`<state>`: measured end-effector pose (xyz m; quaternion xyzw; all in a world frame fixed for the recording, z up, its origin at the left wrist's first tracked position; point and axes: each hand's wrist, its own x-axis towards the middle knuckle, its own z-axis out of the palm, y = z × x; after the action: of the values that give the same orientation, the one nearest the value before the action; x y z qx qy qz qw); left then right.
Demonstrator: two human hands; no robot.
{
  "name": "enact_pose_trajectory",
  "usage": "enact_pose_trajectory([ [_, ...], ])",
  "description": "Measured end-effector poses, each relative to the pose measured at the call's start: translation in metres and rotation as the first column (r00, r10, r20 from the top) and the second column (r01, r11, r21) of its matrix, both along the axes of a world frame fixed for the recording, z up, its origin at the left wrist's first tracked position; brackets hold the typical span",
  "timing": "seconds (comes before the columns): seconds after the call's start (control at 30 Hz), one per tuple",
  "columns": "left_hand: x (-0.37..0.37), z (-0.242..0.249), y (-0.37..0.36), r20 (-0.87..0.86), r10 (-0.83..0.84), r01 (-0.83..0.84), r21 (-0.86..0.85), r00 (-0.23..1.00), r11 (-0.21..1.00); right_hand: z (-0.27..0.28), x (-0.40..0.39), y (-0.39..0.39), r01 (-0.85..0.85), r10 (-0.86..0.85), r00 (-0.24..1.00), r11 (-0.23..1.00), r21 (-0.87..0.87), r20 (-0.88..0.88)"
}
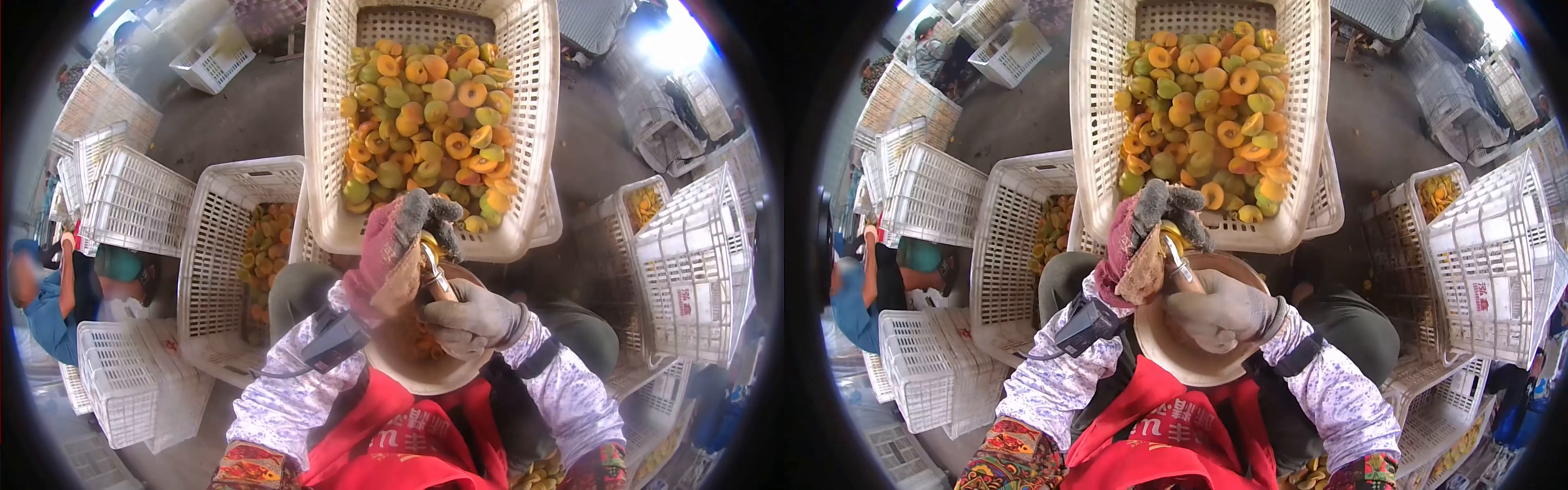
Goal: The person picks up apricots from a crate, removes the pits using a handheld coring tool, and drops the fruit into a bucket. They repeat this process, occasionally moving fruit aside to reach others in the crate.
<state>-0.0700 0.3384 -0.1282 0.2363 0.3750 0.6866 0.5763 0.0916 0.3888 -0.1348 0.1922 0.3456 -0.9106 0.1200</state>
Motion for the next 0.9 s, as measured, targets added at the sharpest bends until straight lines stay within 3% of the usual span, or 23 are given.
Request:
enact_pose_trajectory([
  [0.07,-0.004,0.007,-0.002,-0.057,-0.098,0.098,-0.002,0.994,0.995,0.002,0.003,0.003,-0.027,0.026,0.999,0.998,0.054,0.026],
  [0.1,-0.007,0.004,-0.001,-0.059,-0.094,0.094,0.005,0.994,0.996,0.006,0.002,0.005,-0.091,0.079,0.995,0.97,0.226,0.062],
  [0.13,-0.011,-0.004,0.0,0.056,-0.029,0.028,0.02,0.998,0.999,0.008,0.0,0.005,-0.153,0.124,0.987,0.911,0.383,0.1],
  [0.2,-0.017,-0.026,-0.007,0.29,0.101,-0.107,0.007,0.952,0.994,0.017,-0.003,0.004,-0.185,0.138,0.981,0.868,0.46,0.133],
  [0.23,-0.022,-0.031,-0.008,0.288,0.1,-0.106,0.005,0.952,0.994,0.022,-0.003,0.005,-0.211,0.138,0.975,0.812,0.545,0.173],
  [0.3,-0.043,-0.038,-0.005,0.256,-0.087,0.048,0.153,0.963,0.987,0.025,0.002,0.001,-0.15,0.096,0.988,0.798,0.583,0.123],
  [0.33,-0.055,-0.038,0.0,0.404,-0.396,0.216,0.422,0.824,0.881,0.023,0.005,0.0,-0.182,0.093,0.983,0.655,0.734,0.16],
  [0.37,-0.06,-0.036,-0.011,0.401,-0.398,0.217,0.425,0.825,0.879,0.018,0.009,-0.001,-0.21,0.083,0.977,0.483,0.85,0.194],
  [0.4,-0.055,-0.013,-0.025,0.228,-0.144,0.046,0.387,0.963,0.921,0.003,0.019,-0.003,-0.207,0.08,0.978,0.48,0.852,0.192],
  [0.43,-0.054,0.0,-0.037,0.034,0.128,-0.131,0.382,0.991,0.915,-0.02,0.031,-0.005,-0.183,0.059,0.983,0.172,0.968,0.175],
  [0.47,-0.063,0.001,-0.048,0.03,0.121,-0.123,0.381,0.992,0.916,-0.032,0.04,-0.008,-0.145,0.041,0.987,-0.152,0.978,0.153],
  [0.53,-0.1,0.002,-0.081,-0.206,0.249,-0.221,0.149,0.946,0.964,-0.029,0.044,-0.012,-0.164,0.003,0.986,-0.181,0.97,0.167],
  [0.67,-0.158,0.013,-0.124,-0.69,0.275,-0.533,-0.19,0.67,0.824,-0.02,0.049,-0.012,-0.177,-0.014,0.984,-0.189,0.966,0.178],
  [0.7,-0.154,0.02,-0.123,-0.693,0.276,-0.531,-0.182,0.666,0.828,-0.018,0.05,-0.011,-0.171,-0.019,0.985,-0.193,0.966,0.171],
  [0.73,-0.146,0.032,-0.121,-0.981,-0.036,-0.545,-0.137,0.191,0.827,-0.015,0.052,-0.011,-0.169,-0.024,0.986,-0.227,0.959,0.168],
  [0.77,-0.138,0.042,-0.117,-0.871,-0.328,-0.536,-0.09,-0.366,0.839,-0.012,0.052,-0.01,-0.165,-0.028,0.986,-0.26,0.951,0.163],
  [0.8,-0.124,0.046,-0.105,-0.867,-0.237,-0.476,0.0,-0.438,0.879,-0.006,0.052,-0.009,-0.159,-0.031,0.987,-0.262,0.952,0.157],
  [0.87,-0.096,0.055,-0.069,-0.964,-0.159,-0.346,-0.078,-0.213,0.935,0.008,0.052,-0.003,0.01,-0.173,0.982,-0.322,0.947,-0.07],
  [0.9,-0.082,0.05,-0.048,-0.978,-0.181,-0.245,-0.152,-0.103,0.958,0.011,0.052,0.003,0.011,-0.173,0.982,-0.324,0.946,-0.071],
])
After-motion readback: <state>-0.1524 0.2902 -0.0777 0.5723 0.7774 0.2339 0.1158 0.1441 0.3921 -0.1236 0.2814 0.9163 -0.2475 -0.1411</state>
